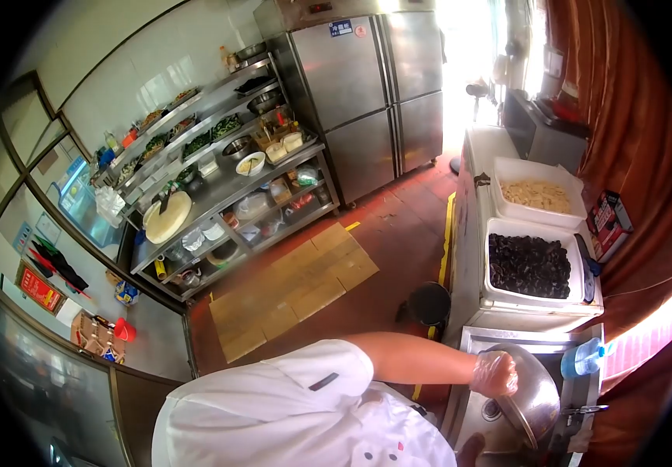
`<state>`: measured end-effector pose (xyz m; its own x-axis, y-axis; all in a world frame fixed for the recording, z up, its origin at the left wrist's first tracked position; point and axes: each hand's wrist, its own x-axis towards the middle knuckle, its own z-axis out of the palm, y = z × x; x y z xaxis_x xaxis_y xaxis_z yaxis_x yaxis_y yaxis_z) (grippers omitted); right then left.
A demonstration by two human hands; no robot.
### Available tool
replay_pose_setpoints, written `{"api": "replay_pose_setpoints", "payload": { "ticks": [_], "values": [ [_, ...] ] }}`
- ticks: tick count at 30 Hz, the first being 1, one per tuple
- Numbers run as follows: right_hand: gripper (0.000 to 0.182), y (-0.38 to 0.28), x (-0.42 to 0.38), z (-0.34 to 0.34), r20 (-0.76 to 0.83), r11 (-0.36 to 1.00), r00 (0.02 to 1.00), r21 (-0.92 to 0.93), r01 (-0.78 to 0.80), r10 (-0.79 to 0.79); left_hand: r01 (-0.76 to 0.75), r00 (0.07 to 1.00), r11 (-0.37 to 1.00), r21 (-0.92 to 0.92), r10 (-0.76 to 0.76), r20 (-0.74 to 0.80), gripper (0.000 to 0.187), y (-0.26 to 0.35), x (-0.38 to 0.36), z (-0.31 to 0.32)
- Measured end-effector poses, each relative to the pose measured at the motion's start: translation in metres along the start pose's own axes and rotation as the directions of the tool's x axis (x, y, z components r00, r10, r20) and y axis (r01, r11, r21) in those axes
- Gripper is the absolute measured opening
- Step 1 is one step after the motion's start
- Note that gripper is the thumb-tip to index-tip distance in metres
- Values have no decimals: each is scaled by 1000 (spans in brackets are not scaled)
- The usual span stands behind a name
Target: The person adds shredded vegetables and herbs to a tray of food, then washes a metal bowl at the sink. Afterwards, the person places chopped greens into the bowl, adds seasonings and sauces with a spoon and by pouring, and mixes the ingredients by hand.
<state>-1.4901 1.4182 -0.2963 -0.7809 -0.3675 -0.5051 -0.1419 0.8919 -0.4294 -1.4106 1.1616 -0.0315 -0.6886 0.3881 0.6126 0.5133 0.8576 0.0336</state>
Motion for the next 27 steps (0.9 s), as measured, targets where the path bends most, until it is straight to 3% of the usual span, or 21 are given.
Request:
{"api": "replay_pose_setpoints", "payload": {
  "ticks": [2, 3, 6, 7, 10, 11, 14, 17, 20, 27],
  "values": [
    [29, 5, -1, -1, 3, 1000, 1000, 17, -5, 5, -47, 998, 998, -44, 45, -37, 14, -4, 20, -13],
    [29, 5, -2, -1, 6, 1000, 1000, 26, -10, 10, -54, 998, 998, -11, 54, -36, 16, -10, 12, 57],
    [29, 10, -3, 1, 14, 998, 1000, 60, -19, 18, -125, 988, 992, 35, 121, 95, 14, 4, 21, 39],
    [29, 12, -5, 1, 21, 997, 1000, 76, -21, 19, -100, 994, 995, -8, 100, 38, 16, 10, 22, 26],
    [29, 16, -5, 3, 27, 993, 999, 112, -33, 30, -39, 960, 999, -30, 45, 275, 12, 17, 25, 42],
    [29, 18, -6, 4, 33, 992, 999, 123, -35, 31, -97, 967, 994, 46, 83, 243, 14, 19, 24, 42],
    [29, 25, -8, 5, 35, 987, 999, 156, -42, 37, -120, 969, 991, -52, 129, 210, 14, 24, 25, 40],
    [29, 29, -11, 7, 37, 980, 998, 194, -51, 44, -146, 988, 989, -39, 148, 54, 14, 24, 29, 28],
    [29, 35, -12, 7, 33, 973, 998, 225, -58, 52, -207, 973, 978, -28, 209, 96, 16, 28, 20, 48],
    [29, 52, -19, 9, 31, 949, 996, 301, -91, 85, -14, 998, 992, -122, 21, 53, 16, 25, 13, 57]
  ]
}}
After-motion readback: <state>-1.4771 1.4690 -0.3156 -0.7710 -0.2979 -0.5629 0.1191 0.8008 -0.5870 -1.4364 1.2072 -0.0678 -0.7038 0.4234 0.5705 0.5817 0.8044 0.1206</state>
